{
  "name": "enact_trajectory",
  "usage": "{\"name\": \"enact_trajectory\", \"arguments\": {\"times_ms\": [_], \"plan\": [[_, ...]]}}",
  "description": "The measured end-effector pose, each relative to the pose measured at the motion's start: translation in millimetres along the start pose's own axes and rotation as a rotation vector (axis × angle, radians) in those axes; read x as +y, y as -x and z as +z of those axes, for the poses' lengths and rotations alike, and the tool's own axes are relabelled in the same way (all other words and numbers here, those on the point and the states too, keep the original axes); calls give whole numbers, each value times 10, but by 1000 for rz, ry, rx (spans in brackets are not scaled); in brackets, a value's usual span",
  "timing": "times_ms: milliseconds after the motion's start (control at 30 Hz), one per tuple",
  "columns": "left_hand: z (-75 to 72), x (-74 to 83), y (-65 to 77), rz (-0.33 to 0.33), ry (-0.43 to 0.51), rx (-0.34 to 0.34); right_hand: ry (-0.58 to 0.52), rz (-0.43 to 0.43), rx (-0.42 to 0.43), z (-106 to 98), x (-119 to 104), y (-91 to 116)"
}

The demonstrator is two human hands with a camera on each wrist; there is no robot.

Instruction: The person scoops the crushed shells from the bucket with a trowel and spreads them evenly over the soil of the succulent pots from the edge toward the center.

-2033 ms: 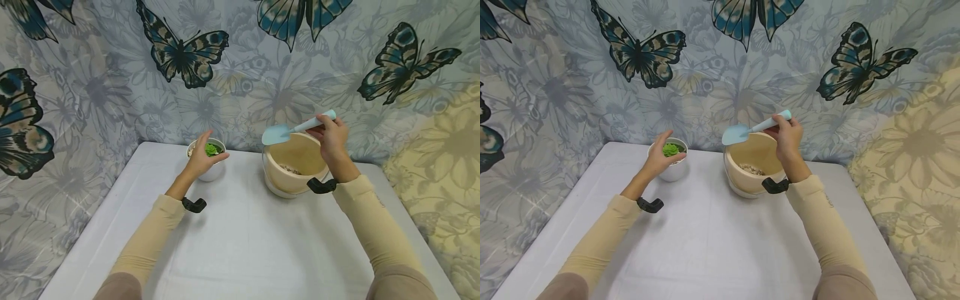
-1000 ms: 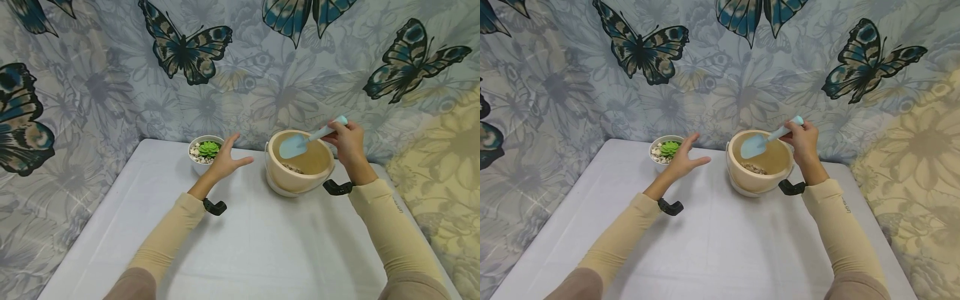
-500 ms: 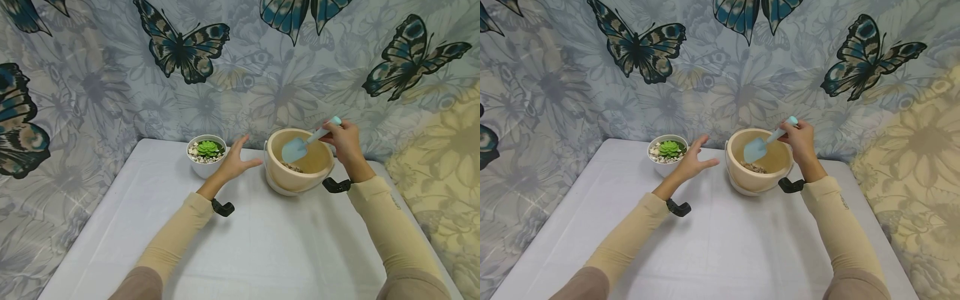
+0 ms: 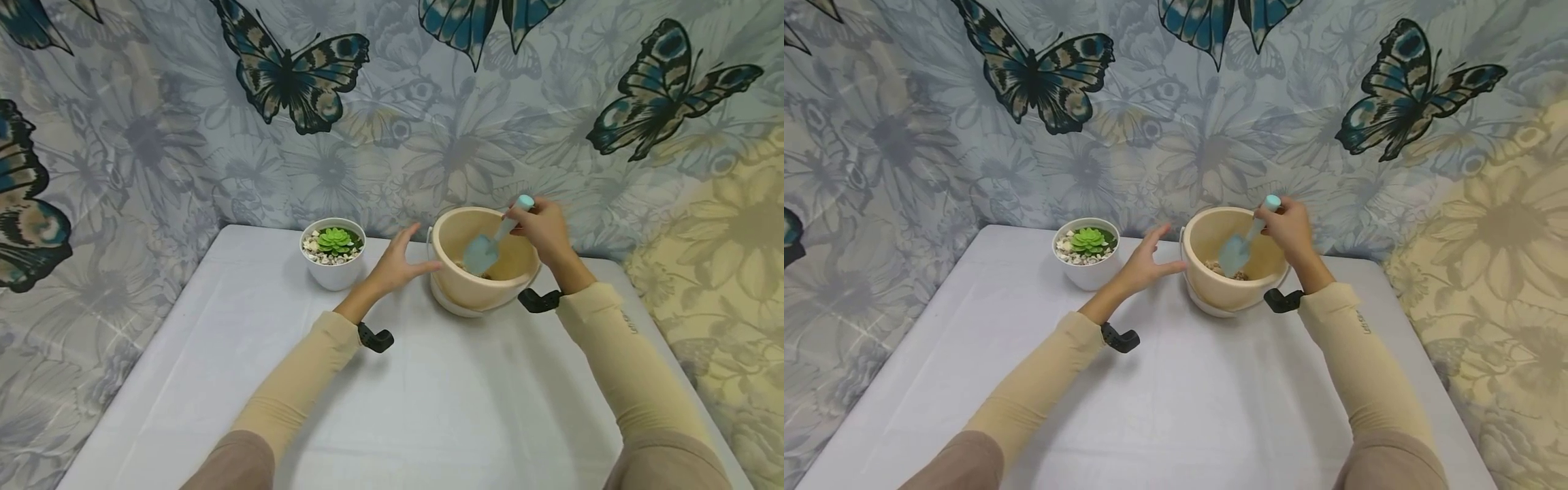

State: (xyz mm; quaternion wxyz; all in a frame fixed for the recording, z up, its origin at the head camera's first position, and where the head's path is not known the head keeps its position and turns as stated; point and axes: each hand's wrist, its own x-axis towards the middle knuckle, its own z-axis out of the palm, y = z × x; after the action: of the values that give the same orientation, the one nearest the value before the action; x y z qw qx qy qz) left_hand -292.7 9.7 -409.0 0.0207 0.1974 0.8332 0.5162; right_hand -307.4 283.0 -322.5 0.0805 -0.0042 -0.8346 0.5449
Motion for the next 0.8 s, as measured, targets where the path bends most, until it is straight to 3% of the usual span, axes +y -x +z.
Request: {"name": "enact_trajectory", "arguments": {"times_ms": [200, 533, 800], "plan": [[83, -2, -58, -1, 4, -22, 135, -43, -31, 36, 43, -14], [168, -14, -103, 7, 32, -56, 248, -50, -52, 63, 98, 16], [206, -9, -177, 24, -25, -76, 423, -118, -72, 159, 114, 9]]}}
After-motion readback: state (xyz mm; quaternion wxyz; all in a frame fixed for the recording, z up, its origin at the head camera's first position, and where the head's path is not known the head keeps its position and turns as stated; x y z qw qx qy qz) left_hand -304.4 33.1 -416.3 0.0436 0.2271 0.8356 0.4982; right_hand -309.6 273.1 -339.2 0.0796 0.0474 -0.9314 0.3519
